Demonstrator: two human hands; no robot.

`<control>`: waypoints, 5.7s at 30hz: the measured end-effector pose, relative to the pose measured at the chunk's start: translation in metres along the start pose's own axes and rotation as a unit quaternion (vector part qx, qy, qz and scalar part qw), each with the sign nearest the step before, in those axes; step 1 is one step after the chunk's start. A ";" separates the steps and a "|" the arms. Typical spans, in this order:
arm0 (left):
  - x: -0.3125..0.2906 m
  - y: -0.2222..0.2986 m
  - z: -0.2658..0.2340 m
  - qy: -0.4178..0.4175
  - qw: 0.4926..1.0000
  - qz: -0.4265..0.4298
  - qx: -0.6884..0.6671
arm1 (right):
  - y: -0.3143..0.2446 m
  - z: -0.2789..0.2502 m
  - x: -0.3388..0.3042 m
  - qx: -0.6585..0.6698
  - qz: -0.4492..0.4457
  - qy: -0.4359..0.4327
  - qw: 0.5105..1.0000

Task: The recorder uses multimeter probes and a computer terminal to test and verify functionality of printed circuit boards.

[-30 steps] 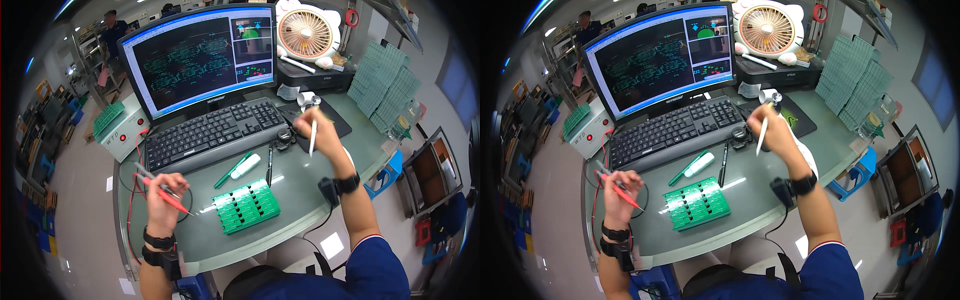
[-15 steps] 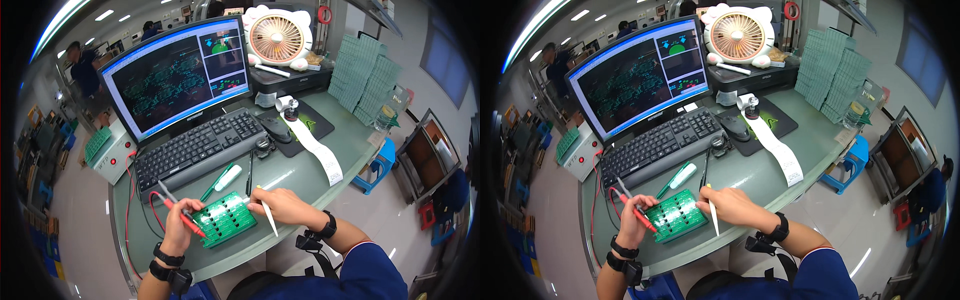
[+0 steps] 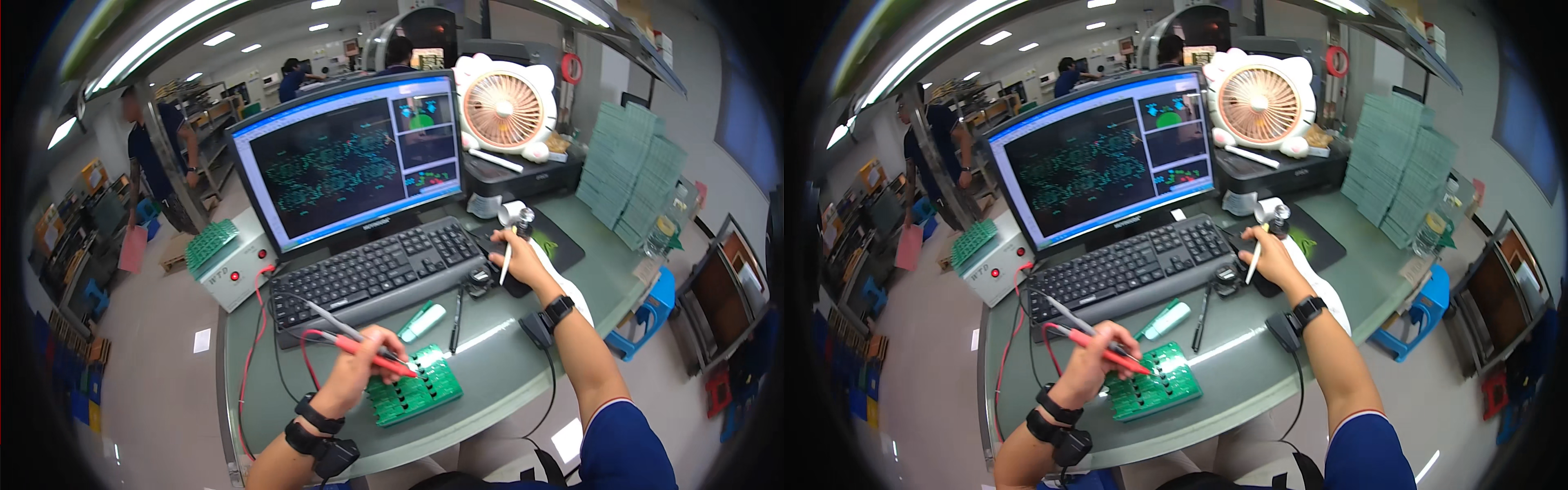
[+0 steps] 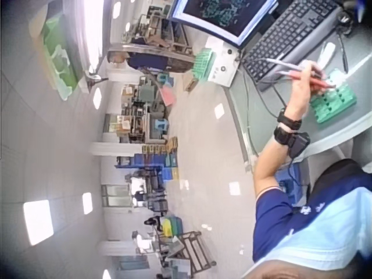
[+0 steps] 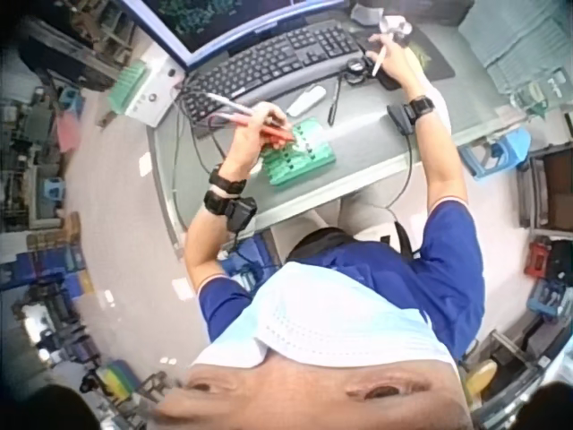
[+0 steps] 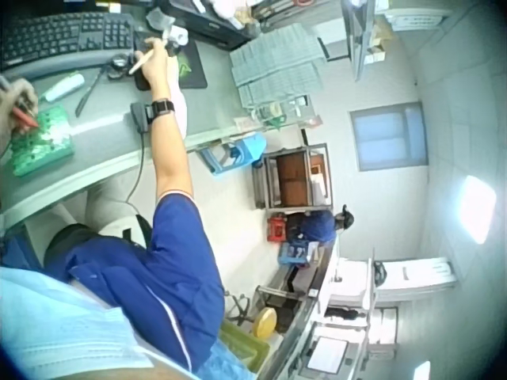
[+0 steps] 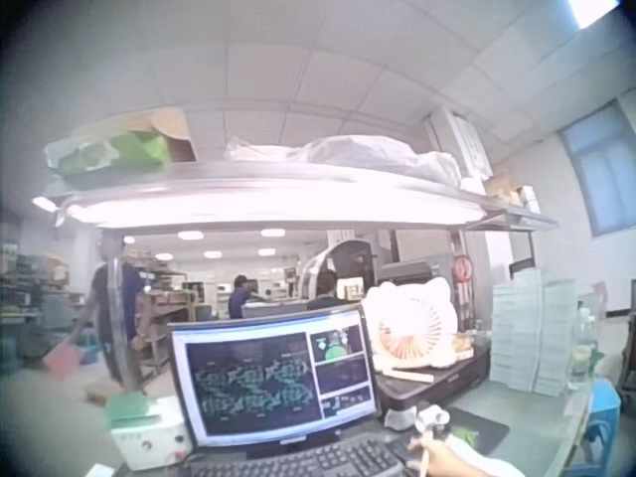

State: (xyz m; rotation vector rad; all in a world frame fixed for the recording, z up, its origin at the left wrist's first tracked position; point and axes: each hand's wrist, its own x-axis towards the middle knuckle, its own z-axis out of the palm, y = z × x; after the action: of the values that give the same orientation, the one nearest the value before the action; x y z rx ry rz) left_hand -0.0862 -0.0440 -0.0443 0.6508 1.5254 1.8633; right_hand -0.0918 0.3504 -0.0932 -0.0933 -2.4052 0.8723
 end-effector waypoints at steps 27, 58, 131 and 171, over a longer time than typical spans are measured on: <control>-0.001 0.012 -0.061 0.309 0.907 0.266 0.103 | 0.015 0.015 -0.002 -0.008 -0.007 0.015 1.000; -0.032 -0.003 -0.120 0.386 0.915 0.111 0.038 | 0.016 0.003 -0.009 0.019 -0.007 0.002 1.000; 0.004 -0.025 -0.017 0.025 0.996 0.054 0.062 | 0.025 0.025 0.001 0.060 -0.058 0.011 0.996; -0.002 -0.012 -0.010 -0.026 0.993 0.010 0.117 | 0.010 0.016 -0.001 -0.041 -0.031 0.008 0.999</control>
State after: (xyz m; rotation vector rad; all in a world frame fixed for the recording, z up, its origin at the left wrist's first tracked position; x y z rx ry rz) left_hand -0.0905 -0.0508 -0.0579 0.8163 1.7231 1.6816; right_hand -0.1007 0.3486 -0.1095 -0.0569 -2.4151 0.7418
